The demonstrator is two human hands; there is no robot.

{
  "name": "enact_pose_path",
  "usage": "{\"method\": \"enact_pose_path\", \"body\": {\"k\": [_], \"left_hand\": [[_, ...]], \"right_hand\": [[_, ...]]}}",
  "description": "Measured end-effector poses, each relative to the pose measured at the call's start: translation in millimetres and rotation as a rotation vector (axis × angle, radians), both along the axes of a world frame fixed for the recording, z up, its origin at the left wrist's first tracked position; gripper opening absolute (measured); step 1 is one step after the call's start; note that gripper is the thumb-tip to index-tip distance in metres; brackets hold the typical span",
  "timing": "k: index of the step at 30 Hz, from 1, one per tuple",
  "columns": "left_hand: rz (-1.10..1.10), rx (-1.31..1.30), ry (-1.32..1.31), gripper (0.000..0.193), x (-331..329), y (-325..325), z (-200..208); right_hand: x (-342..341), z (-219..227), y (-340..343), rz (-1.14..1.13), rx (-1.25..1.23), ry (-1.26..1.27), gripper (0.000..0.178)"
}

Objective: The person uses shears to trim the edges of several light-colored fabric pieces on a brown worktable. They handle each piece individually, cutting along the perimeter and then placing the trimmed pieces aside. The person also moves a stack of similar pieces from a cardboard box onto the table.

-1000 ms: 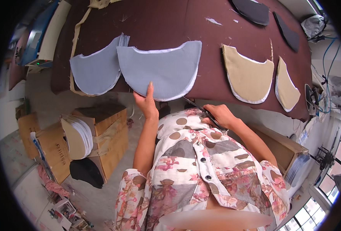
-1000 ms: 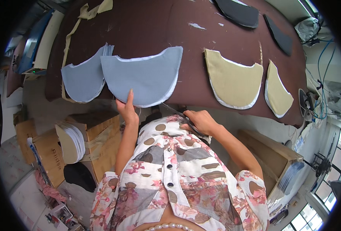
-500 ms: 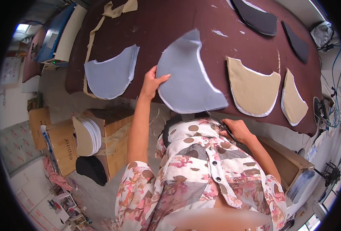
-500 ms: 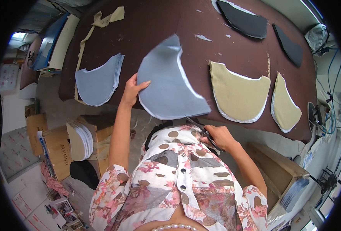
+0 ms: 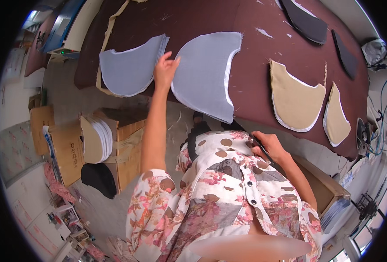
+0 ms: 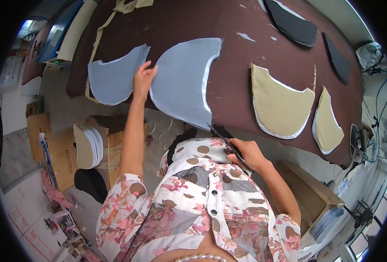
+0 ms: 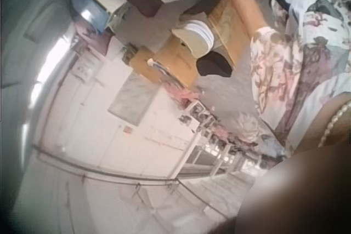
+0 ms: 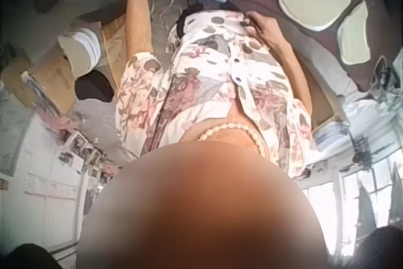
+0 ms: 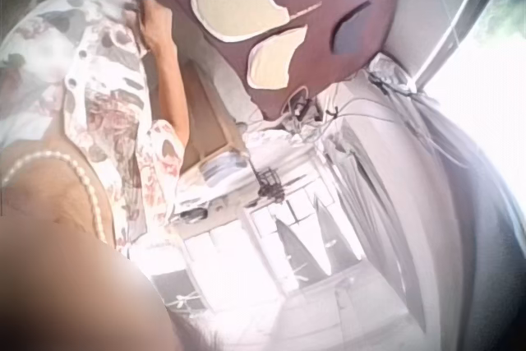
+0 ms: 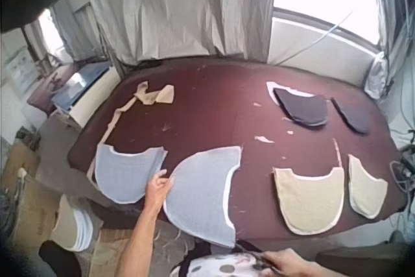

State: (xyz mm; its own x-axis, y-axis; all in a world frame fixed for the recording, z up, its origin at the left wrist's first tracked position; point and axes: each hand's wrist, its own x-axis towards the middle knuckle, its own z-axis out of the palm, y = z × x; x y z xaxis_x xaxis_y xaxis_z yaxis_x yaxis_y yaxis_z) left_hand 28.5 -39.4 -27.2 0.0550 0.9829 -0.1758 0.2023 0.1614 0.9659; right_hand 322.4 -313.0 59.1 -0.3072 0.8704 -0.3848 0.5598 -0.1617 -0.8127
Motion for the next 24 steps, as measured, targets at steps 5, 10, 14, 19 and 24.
{"method": "enact_pose_path", "body": {"k": [5,10,14,19,24], "left_hand": [[0.447,-0.126,-0.362,0.036,4.0,-93.9,-6.7],[0.438,-0.256,-0.364,0.035,18.1,-122.4,10.3],[0.302,-0.403,-0.300,0.027,17.8,-127.7,3.0],[0.230,-0.317,-0.259,0.025,22.3,-132.3,-0.6],[0.084,-0.340,-0.129,0.027,26.7,-138.0,1.7]], "right_hand": [[-1.9,3.0,25.3,0.039,-0.059,0.102,0.044],[-14.5,-3.2,56.1,0.210,-0.084,0.081,0.041],[-29.0,-12.1,72.8,0.291,-0.162,0.030,0.053],[-37.7,-5.7,82.1,0.336,-0.349,0.008,0.064],[-37.5,-28.4,75.7,0.240,-0.375,0.094,0.067]]}}
